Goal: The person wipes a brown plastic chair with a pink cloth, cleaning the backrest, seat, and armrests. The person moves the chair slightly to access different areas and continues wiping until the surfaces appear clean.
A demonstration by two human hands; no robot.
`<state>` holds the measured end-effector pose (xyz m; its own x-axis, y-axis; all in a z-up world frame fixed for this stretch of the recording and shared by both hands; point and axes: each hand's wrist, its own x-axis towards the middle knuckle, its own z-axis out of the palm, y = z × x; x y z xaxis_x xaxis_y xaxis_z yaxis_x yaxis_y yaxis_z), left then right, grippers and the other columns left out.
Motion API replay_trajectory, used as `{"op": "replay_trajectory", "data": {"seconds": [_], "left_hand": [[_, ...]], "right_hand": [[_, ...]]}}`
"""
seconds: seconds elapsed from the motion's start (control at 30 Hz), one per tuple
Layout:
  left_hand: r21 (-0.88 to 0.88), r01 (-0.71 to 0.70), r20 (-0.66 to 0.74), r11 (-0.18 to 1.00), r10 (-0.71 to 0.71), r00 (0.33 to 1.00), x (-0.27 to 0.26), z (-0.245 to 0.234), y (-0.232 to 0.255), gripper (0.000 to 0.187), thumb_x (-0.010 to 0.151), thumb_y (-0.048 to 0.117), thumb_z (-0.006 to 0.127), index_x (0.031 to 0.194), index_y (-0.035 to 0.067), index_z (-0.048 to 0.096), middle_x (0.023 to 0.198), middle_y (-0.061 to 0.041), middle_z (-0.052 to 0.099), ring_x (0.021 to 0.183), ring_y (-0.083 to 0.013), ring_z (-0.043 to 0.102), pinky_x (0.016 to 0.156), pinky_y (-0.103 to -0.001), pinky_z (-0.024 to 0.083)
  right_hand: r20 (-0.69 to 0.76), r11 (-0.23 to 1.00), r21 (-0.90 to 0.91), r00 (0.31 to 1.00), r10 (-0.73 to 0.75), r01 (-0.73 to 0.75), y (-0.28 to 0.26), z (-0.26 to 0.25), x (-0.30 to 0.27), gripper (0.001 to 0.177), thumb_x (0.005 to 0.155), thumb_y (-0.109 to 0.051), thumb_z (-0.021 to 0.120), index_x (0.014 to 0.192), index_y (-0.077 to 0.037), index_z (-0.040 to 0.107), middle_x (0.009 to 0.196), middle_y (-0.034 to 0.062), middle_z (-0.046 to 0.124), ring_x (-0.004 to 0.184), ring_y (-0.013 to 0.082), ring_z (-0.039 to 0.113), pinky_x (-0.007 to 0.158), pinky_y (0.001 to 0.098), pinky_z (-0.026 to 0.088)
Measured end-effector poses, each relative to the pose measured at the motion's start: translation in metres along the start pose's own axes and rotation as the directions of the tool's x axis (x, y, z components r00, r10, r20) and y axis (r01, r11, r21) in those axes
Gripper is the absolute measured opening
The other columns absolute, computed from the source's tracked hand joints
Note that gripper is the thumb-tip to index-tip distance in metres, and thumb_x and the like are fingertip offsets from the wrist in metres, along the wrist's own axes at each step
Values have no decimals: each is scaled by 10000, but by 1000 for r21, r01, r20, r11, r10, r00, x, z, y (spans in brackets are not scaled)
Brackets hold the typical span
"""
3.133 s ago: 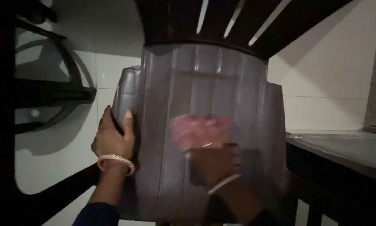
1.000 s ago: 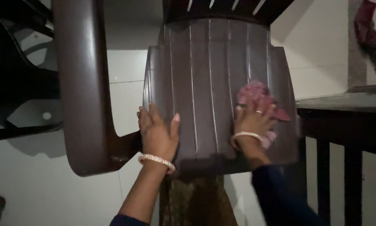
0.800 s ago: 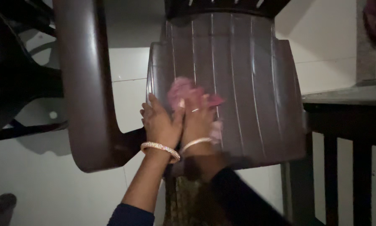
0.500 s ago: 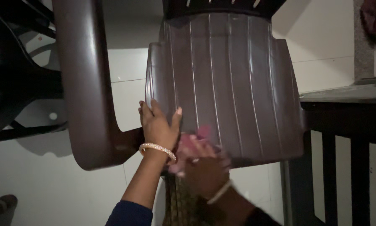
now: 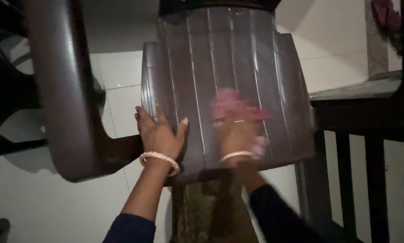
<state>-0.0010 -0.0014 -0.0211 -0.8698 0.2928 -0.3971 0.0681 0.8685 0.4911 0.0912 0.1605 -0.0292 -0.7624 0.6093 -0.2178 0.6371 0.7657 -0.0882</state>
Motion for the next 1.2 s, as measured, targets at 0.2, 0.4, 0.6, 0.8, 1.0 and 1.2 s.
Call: {"op": "replay_trajectory", "data": {"seconds": [0.2, 0.4, 0.6, 0.8, 1.0, 1.2], "left_hand": [[-60, -42, 2, 997, 42, 999, 1, -5, -6, 888, 853, 480, 729, 1491, -43, 400, 1532, -476, 119, 1445, -603, 185, 1202, -550, 227], [96, -146, -62, 985, 153, 986, -13, 4, -7, 843, 870, 360, 688, 1505, -88, 362, 1566, -472, 114, 1468, -575, 143, 1223, -539, 175], [283, -291, -57, 914, 319, 946, -24, 16, -23, 675, 1016, 355, 470, 1535, -50, 321, 1599, -401, 134, 1509, -509, 102, 1234, -553, 121], [350, -268, -32, 898, 297, 954, -22, 20, -23, 625, 1023, 313, 391, 1542, -29, 319, 1613, -361, 145, 1523, -474, 82, 1244, -532, 64], [356, -241, -29, 903, 269, 963, -21, 21, -26, 653, 940, 184, 519, 1546, 0, 361, 1643, -321, 169, 1550, -455, 128, 1281, -516, 95], [204, -290, -131, 935, 320, 938, -18, 18, -22, 706, 830, 72, 600, 1498, -49, 409, 1604, -352, 213, 1502, -489, 182, 1241, -538, 128]], "right_hand": [[27, 870, 304, 910, -414, 387, -81, 16, -108, 533, 797, -261, 673, 1287, -56, 636, 1555, 209, 338, 1476, 465, 302, 1154, 670, 226], [431, 943, 151, 838, -334, 298, 12, 6, -116, 224, 926, -309, 625, 1102, -254, 752, 1532, -5, 530, 1374, 325, 476, 1104, 585, 429], [78, 927, -77, 929, -363, 368, 87, -10, -52, 496, 972, -410, 605, 1439, -257, 541, 1586, 131, 408, 1465, 460, 332, 1118, 711, 289], [85, 989, -3, 985, -147, 148, 29, 3, 33, 584, 997, -409, 540, 1552, -289, 403, 1651, 137, 261, 1494, 474, 136, 1131, 729, 135], [210, 950, 61, 927, -312, 306, -46, 14, 11, 614, 949, -432, 589, 1509, -244, 419, 1655, 101, 243, 1514, 465, 114, 1159, 700, 148], [236, 869, -1, 845, -481, 495, 7, -11, -91, 672, 920, -432, 605, 1536, -253, 407, 1643, 79, 259, 1491, 430, 187, 1124, 672, 215]]}}
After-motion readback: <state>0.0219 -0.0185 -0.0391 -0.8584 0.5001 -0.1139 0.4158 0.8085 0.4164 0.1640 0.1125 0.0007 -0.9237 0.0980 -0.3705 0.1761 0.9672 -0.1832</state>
